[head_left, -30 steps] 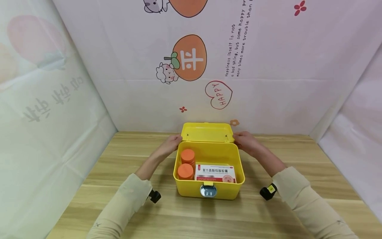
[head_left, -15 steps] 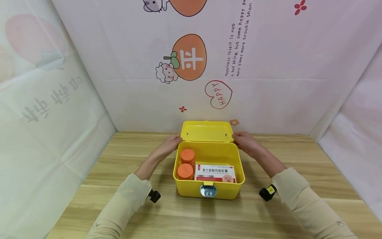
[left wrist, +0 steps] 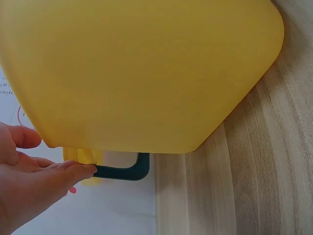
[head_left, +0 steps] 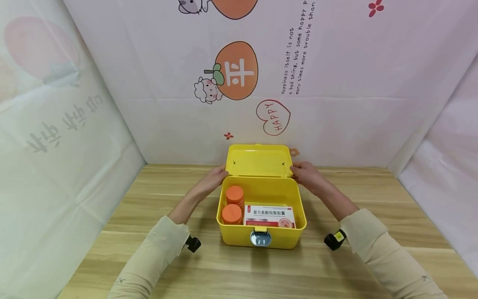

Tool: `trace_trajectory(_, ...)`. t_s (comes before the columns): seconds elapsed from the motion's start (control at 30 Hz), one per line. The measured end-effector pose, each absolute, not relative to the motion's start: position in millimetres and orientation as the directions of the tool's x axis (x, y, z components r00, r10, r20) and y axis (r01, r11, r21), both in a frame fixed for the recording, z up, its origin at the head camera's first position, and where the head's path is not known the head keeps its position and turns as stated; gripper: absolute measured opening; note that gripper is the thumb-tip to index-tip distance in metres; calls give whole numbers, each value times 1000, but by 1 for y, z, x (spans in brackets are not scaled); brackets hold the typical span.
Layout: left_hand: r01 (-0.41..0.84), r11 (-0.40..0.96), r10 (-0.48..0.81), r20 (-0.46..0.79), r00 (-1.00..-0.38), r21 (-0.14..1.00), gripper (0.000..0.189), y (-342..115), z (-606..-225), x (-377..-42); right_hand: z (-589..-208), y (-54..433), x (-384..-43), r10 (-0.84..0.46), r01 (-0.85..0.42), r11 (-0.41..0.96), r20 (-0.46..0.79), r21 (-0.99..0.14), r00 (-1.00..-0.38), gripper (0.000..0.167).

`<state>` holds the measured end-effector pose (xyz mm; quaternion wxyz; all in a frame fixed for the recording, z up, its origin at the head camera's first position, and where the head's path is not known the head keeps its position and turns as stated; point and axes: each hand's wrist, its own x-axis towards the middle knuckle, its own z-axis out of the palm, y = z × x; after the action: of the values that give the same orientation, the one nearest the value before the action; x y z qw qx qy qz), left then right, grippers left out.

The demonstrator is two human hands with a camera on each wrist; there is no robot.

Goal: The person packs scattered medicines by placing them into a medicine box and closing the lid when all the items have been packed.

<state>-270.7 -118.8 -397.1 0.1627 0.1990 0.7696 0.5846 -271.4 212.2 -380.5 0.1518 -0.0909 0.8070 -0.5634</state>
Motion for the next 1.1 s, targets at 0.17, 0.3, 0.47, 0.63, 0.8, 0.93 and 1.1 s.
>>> trace_trajectory(0.17, 110, 224, 491, -14, -871, 968, 56, -118, -394, -270, -377, 211, -272, -324, 24, 339, -141, -940, -935, 49)
trace_trajectory(0.3, 99, 231, 481, -25, -876, 968, 57, -117, -392, -270, -374, 210, -270, -329, 22, 329, -136, -944, -934, 50)
trace_trajectory(0.47, 100, 270, 434, -28, -901, 958, 57, -117, -387, -269, -370, 209, -269, -331, 18, 303, -123, -953, -936, 51)
trace_trajectory(0.63, 102, 295, 395, -24, -918, 950, 56, -117, -383, -268, -368, 207, -268, -328, 29, 261, -117, -965, -937, 59)
trace_trajectory(0.8, 108, 256, 409, -7, -913, 961, 57, -116, -381, -269, -367, 209, -267, -312, -3, 295, -94, -955, -945, 60)
trace_trajectory(0.93, 119, 232, 418, 12, -908, 965, 57, -115, -379, -269, -366, 210, -266, -307, -21, 314, -81, -949, -948, 62)
trace_trajectory(1.1, 141, 183, 446, 46, -894, 973, 55, -115, -377, -270, -360, 208, -265, -293, -6, 289, -83, -957, -952, 68)
